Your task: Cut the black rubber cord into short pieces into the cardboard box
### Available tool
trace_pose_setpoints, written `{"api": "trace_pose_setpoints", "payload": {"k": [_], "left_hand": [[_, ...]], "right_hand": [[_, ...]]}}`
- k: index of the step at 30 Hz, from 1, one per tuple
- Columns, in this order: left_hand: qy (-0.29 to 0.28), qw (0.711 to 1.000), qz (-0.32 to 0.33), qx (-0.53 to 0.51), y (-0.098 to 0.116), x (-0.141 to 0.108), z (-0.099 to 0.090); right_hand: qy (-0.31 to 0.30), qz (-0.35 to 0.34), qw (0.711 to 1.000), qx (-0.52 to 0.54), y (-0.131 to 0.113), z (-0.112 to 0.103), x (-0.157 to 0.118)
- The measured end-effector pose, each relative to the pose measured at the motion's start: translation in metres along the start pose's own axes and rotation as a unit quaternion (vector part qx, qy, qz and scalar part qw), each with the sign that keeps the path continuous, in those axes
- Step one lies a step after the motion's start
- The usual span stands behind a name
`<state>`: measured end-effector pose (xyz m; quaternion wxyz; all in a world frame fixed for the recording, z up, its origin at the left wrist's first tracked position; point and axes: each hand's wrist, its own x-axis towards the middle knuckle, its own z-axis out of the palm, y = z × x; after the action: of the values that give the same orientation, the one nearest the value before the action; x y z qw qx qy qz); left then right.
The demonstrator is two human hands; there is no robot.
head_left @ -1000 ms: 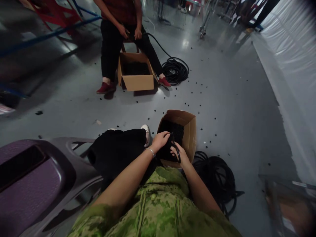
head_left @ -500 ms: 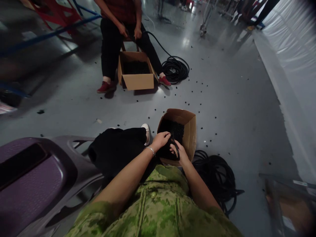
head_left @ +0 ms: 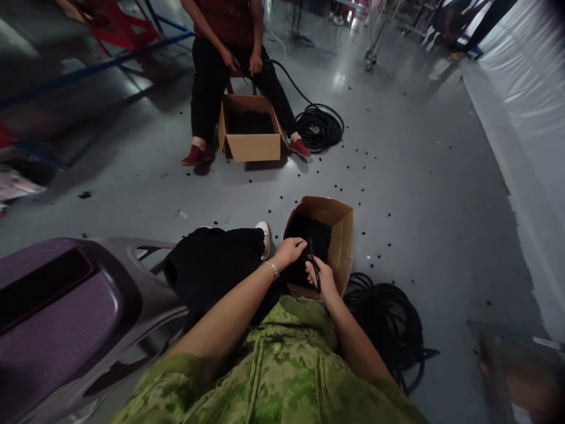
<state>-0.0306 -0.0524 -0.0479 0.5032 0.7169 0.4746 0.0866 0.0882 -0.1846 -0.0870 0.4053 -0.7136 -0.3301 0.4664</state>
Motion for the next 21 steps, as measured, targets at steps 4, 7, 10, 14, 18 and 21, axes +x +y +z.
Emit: {"api": "trace_pose_setpoints", "payload": {"k": [4, 7, 10, 14, 18, 21], "left_hand": [[-0.008, 1.000, -0.020, -0.016, 0.000, 0.000, 0.001], [-0.020, 0.999, -0.041, -0.008, 0.001, -0.001, 0.004], [-0.026, 0.999, -0.037, 0.022, 0.003, -0.002, 0.008], [-0.092, 0.992, -0.025, 0.086, 0.009, -0.004, 0.008], [-0.146, 0.981, -0.027, 0.125, 0.018, -0.005, 0.010], [-0.143, 0.979, -0.056, 0.136, 0.026, -0.005, 0.008]], "right_hand": [[0.010, -0.026, 0.998, -0.062, 0.005, 0.002, -0.012], [0.022, -0.032, 0.997, -0.062, 0.008, 0.005, -0.020], [0.039, -0.009, 0.998, -0.040, 0.011, 0.007, -0.024], [0.020, 0.020, 1.000, 0.007, 0.011, 0.001, -0.025], [0.004, 0.002, 0.999, -0.043, 0.014, -0.011, -0.027], [-0.002, 0.012, 0.993, -0.118, 0.025, -0.021, -0.024]]}}
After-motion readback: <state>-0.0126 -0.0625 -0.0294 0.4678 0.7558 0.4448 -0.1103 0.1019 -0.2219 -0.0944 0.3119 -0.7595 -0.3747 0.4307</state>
